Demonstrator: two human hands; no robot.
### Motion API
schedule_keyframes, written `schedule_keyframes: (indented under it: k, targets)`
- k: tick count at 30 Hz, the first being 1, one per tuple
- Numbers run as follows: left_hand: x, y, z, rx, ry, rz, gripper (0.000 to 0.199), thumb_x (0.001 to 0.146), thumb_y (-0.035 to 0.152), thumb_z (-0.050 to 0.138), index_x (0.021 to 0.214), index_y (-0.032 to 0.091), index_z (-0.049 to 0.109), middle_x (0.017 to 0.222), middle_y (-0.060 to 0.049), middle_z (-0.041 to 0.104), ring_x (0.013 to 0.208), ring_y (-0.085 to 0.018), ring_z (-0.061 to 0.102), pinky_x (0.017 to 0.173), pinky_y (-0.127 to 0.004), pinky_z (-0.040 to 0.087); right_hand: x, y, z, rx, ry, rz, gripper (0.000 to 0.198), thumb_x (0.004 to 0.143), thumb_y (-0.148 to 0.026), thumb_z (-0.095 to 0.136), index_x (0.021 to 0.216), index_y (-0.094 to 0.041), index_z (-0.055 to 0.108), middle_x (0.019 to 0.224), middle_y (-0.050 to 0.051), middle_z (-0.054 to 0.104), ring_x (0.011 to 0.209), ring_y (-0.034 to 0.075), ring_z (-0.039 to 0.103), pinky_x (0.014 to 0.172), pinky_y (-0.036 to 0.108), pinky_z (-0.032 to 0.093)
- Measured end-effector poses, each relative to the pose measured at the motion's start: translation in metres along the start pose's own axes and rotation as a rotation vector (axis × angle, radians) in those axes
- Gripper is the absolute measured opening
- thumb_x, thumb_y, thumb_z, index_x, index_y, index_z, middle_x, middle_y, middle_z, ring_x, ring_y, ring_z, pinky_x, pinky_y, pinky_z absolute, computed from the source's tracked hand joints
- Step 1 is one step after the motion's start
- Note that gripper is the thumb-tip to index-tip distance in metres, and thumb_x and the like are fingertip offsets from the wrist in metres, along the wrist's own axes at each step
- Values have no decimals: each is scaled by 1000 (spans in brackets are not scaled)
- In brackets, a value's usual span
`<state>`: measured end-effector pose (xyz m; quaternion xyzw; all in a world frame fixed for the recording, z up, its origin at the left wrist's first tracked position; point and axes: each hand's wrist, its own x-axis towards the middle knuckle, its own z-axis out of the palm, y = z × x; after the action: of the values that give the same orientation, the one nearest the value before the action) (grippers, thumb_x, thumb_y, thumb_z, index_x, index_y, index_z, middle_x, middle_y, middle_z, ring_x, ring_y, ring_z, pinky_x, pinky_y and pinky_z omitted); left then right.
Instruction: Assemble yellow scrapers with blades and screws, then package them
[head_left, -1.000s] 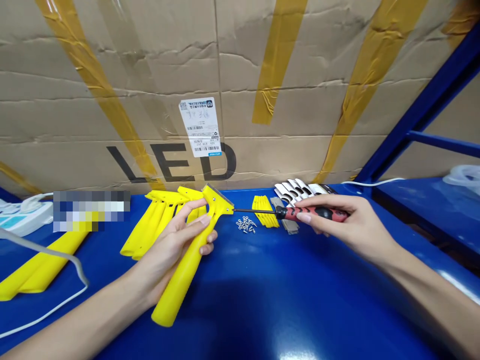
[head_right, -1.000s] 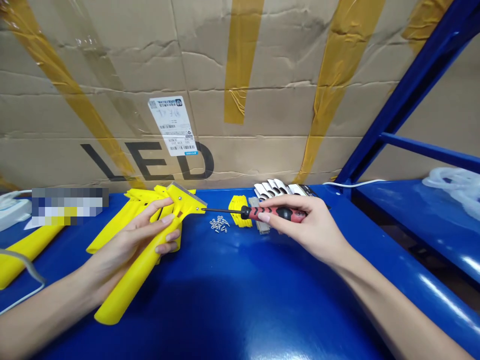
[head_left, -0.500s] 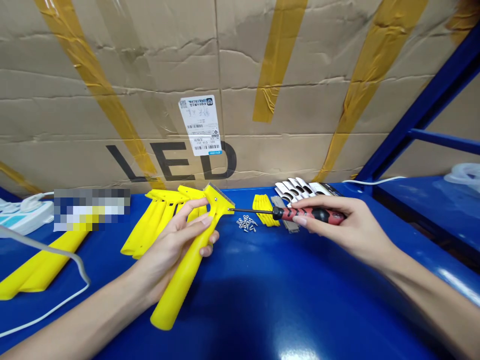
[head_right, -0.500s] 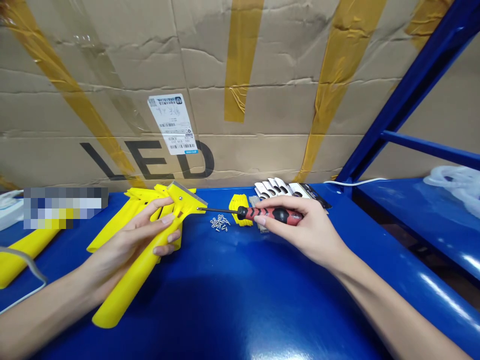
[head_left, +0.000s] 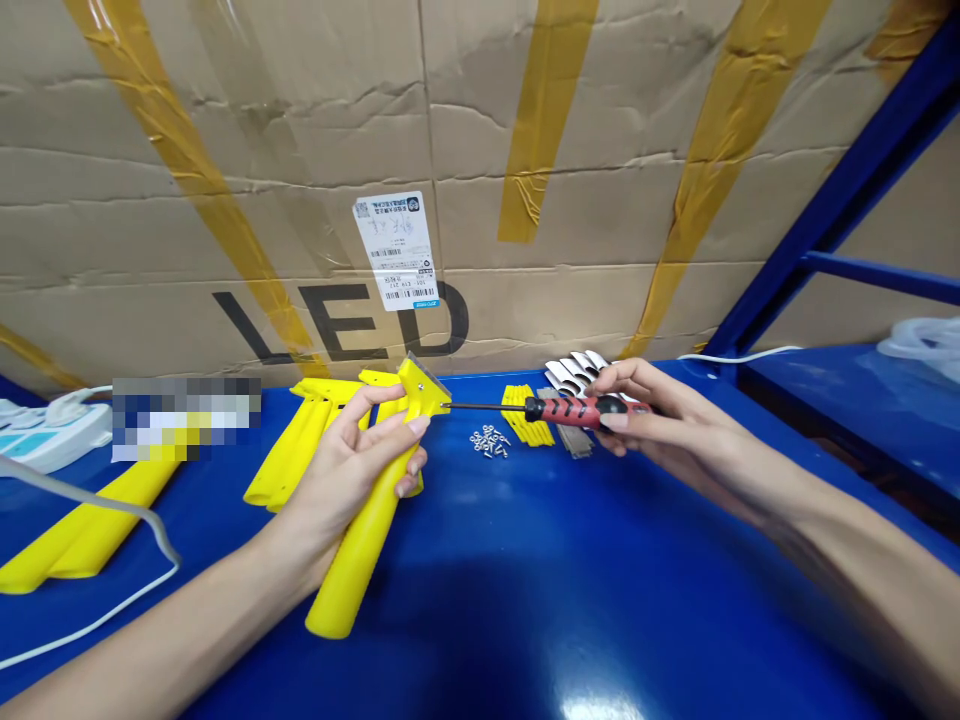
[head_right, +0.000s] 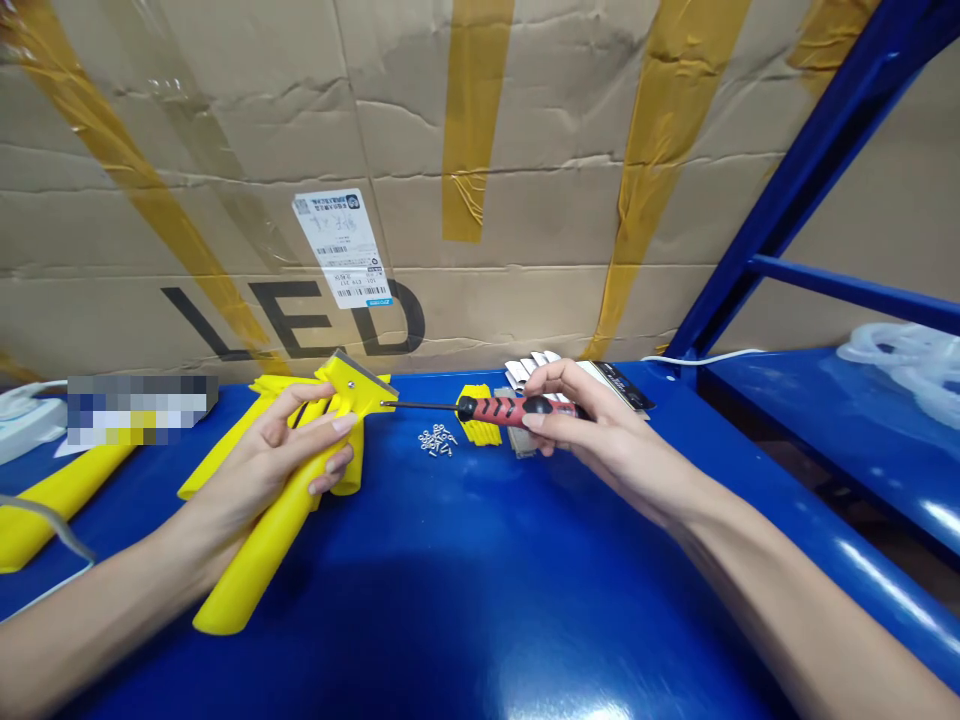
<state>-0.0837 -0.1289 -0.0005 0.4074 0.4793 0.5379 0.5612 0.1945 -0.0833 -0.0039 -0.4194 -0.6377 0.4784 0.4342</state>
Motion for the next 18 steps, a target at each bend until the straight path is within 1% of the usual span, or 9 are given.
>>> schedule_keyframes:
  k: [2, 6, 8, 11, 13, 14, 16, 17, 18]
  targets:
    - [-4, 0, 3, 8, 20, 17, 40, 80, 24, 79, 105, 26, 48, 61, 6, 57, 45, -7, 50, 45, -16, 41, 2, 4, -3, -64, -3, -54, 33, 84, -45, 72, 103, -21, 60, 75, 2, 65, 65, 16, 62, 60, 29, 51]
    - [-12, -1, 9, 3, 37, 73, 41, 77, 25, 81, 103, 25, 49, 64, 5, 57, 50, -8, 52, 48, -17, 42, 3, 12, -1, -237, 149, 7, 47, 95, -63, 46, 92, -19, 61, 50, -3, 51, 36, 10, 45, 36, 24, 33]
    - [-14, -2, 10, -6, 57, 95, 44, 75, 24, 83, 102, 24, 49, 67, 5, 57, 51, -9, 53, 48, -19, 43, 2, 13, 1, -160, 95, 45, 45, 94, -64, 48, 96, -21, 59, 57, -2, 56, 42, 12, 52, 38, 24, 39]
    - [-15, -4, 11, -18, 82, 103, 47, 73, 23, 84, 103, 25, 49, 70, 4, 59, 52, -9, 53, 50, -20, 43, 2, 12, 2, 30, -30, -33, 39, 86, -49, 71, 113, -26, 55, 82, 0, 66, 67, 16, 67, 61, 30, 56]
    - [-14, -5, 13, -18, 77, 90, 47, 72, 24, 84, 104, 25, 49, 69, 5, 59, 50, -8, 53, 50, -20, 43, 2, 12, 1, 21, 0, -91, 33, 86, -45, 71, 107, -25, 55, 77, -2, 63, 59, 13, 63, 55, 26, 53]
    - [-14, -6, 14, -20, 69, 83, 47, 72, 25, 84, 104, 25, 49, 69, 4, 60, 49, -8, 52, 50, -19, 42, 3, 12, 1, -29, 50, -97, 29, 90, -49, 66, 100, -23, 55, 69, -3, 59, 49, 10, 57, 46, 23, 46]
    - [-14, -7, 16, -30, 59, 77, 47, 72, 26, 85, 104, 25, 50, 71, 4, 62, 48, -7, 52, 49, -18, 41, 3, 12, -1, -122, 140, -69, 36, 95, -57, 53, 89, -21, 54, 59, -5, 51, 37, 7, 46, 35, 22, 33]
    - [-14, -8, 17, -37, 61, 75, 47, 71, 26, 85, 104, 25, 51, 73, 4, 62, 48, -7, 53, 49, -18, 41, 3, 12, -2, -128, 148, -52, 38, 96, -59, 50, 89, -21, 54, 60, -4, 52, 38, 8, 47, 35, 22, 34]
    - [-15, -7, 18, -43, 68, 73, 48, 71, 26, 86, 104, 25, 51, 73, 3, 62, 49, -7, 53, 49, -17, 41, 3, 12, -3, -107, 123, -46, 36, 95, -58, 54, 93, -22, 56, 67, -3, 56, 44, 10, 54, 39, 22, 41]
